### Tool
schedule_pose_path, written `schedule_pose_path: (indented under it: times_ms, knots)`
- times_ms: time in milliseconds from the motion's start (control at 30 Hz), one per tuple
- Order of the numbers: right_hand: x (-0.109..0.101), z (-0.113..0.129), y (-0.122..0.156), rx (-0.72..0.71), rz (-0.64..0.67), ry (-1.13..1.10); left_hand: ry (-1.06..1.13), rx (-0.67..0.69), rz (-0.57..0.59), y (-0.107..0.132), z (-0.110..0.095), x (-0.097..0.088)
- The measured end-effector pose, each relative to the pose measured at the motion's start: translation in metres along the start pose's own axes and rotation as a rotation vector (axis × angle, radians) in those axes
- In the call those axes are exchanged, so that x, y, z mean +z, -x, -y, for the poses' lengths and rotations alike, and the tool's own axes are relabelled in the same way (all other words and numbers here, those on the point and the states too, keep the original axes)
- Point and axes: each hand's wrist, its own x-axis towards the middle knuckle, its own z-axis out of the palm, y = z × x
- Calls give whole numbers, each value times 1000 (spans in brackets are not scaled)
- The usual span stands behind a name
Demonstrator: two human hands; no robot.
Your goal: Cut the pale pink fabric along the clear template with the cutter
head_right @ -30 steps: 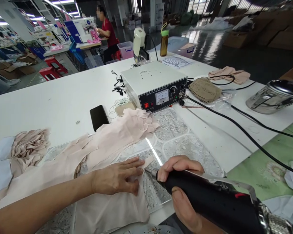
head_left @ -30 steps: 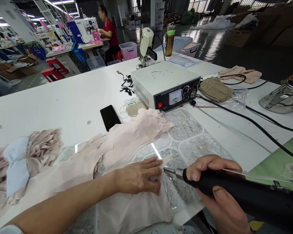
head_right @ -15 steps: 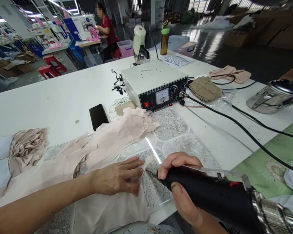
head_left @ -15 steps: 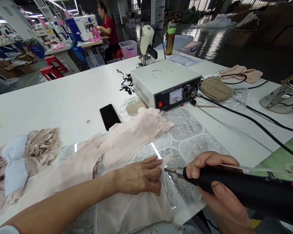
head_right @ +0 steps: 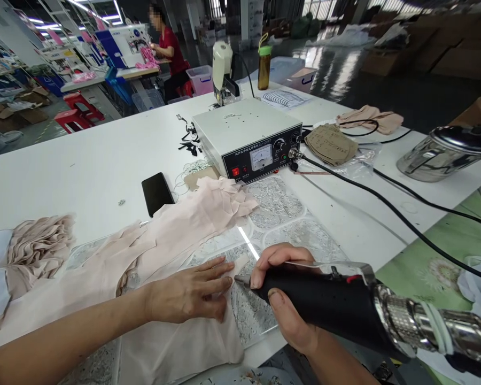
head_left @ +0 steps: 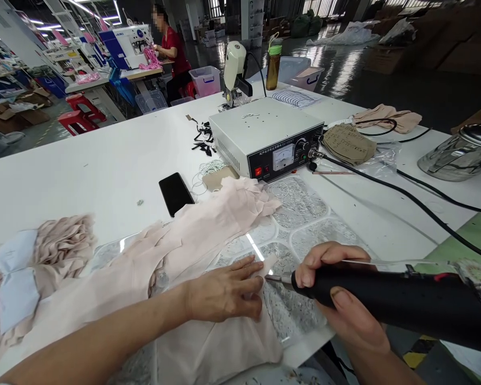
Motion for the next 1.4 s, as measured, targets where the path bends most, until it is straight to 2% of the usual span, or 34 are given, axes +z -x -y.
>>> schedule_pose_path:
  times_ms: [367, 567, 1067, 1400]
  knots:
    - [-1, 0, -2, 0, 43, 3, 37, -8, 15, 2, -1, 1]
    - [0, -6, -4, -49, 69, -5, 9, -2, -31, 3, 1, 5]
    - [-1, -3, -5, -49, -70, -116, -20, 9, -21, 2, 0, 3]
    - [2, -4, -6, -60, -11, -100, -1, 9, -26, 3, 1, 5]
